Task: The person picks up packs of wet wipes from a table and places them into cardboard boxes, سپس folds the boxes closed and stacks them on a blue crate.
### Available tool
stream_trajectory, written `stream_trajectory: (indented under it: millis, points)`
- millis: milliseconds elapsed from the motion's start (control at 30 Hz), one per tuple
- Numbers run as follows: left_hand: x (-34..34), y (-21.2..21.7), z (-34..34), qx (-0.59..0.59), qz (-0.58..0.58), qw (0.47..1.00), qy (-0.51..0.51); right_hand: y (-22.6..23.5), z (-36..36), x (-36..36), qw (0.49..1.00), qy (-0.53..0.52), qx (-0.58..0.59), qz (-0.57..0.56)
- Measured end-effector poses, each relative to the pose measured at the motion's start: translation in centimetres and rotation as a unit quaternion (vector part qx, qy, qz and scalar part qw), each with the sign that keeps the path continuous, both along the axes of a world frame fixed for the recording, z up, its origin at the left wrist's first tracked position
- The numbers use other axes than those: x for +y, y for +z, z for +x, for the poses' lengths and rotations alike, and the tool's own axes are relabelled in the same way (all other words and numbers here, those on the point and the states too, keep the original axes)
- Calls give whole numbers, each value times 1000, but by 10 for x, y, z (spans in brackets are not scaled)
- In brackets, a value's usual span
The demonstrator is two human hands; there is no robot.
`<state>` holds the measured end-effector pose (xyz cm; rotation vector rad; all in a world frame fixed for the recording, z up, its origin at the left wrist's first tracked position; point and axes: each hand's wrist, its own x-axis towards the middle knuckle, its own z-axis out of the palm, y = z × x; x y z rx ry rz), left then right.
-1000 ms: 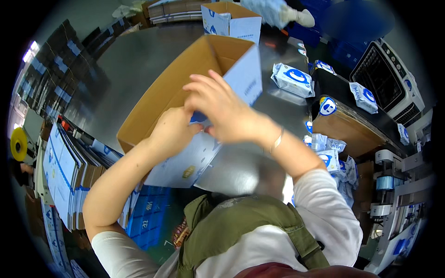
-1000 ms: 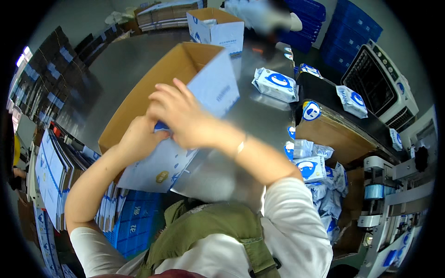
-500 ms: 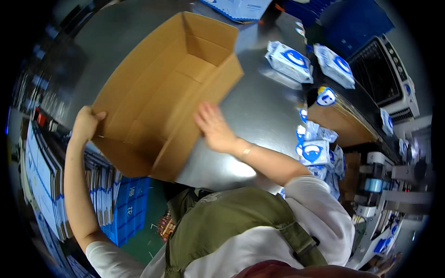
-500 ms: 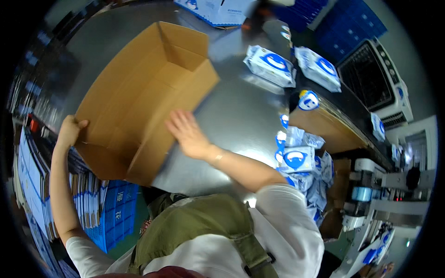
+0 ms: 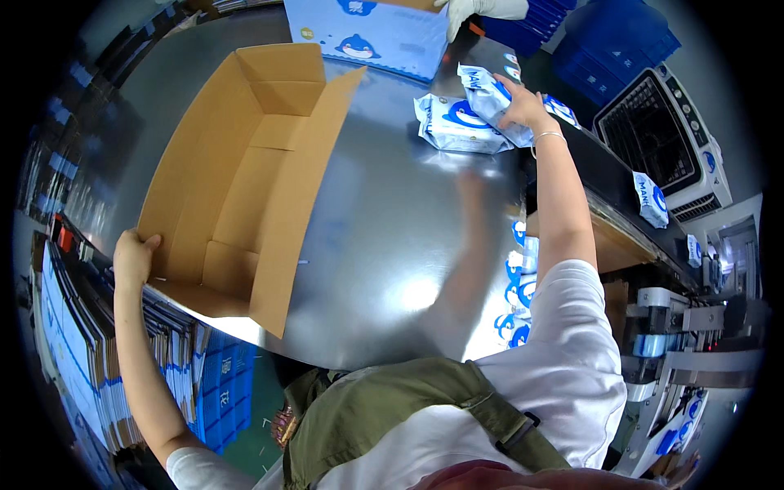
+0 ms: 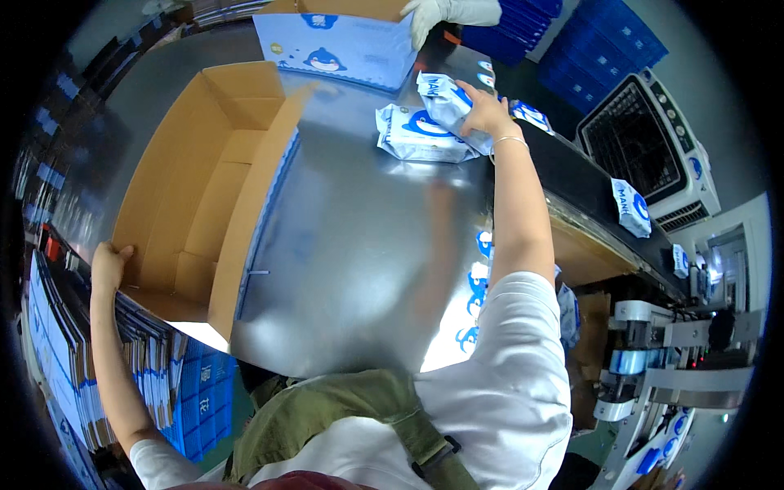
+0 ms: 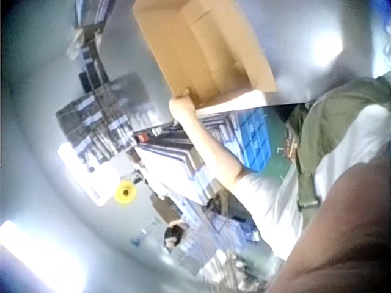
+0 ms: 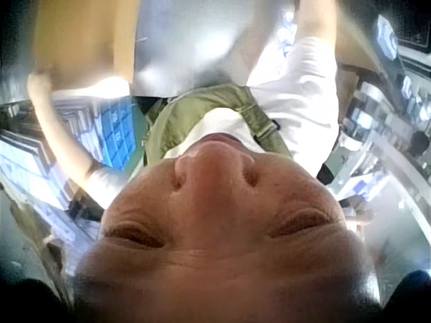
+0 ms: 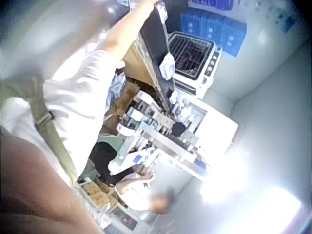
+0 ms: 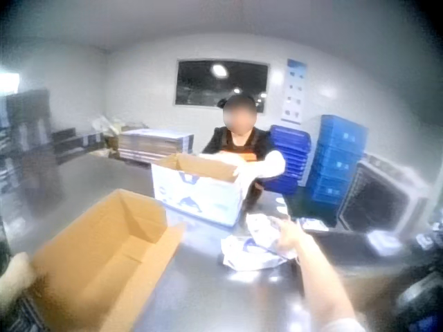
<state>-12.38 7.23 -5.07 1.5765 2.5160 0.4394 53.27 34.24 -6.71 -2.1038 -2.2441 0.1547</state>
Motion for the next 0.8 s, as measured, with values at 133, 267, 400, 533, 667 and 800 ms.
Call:
stream_trajectory:
  millis: [133,267,400,533,667,800]
  points:
    - [7,3,8,23,4,1000,1,2,-50,4,979,115,-140,95]
    - [5,-4,-11,41,-7,999,-14,6,-83,-36,974,207,-90,39]
    - [1,0,13,102,-3,994,24,14,-106,-137,970,238,15,35]
    - [7,10,31,97,-34,994,35,25,-113,-187,946,219,180,155]
    - [-7,22,32,83,-46,994,51,66,-151,-178,760,288,568,131]
    - [7,11,28,58,-13,996,63,84,-229,-131,671,336,654,-99]
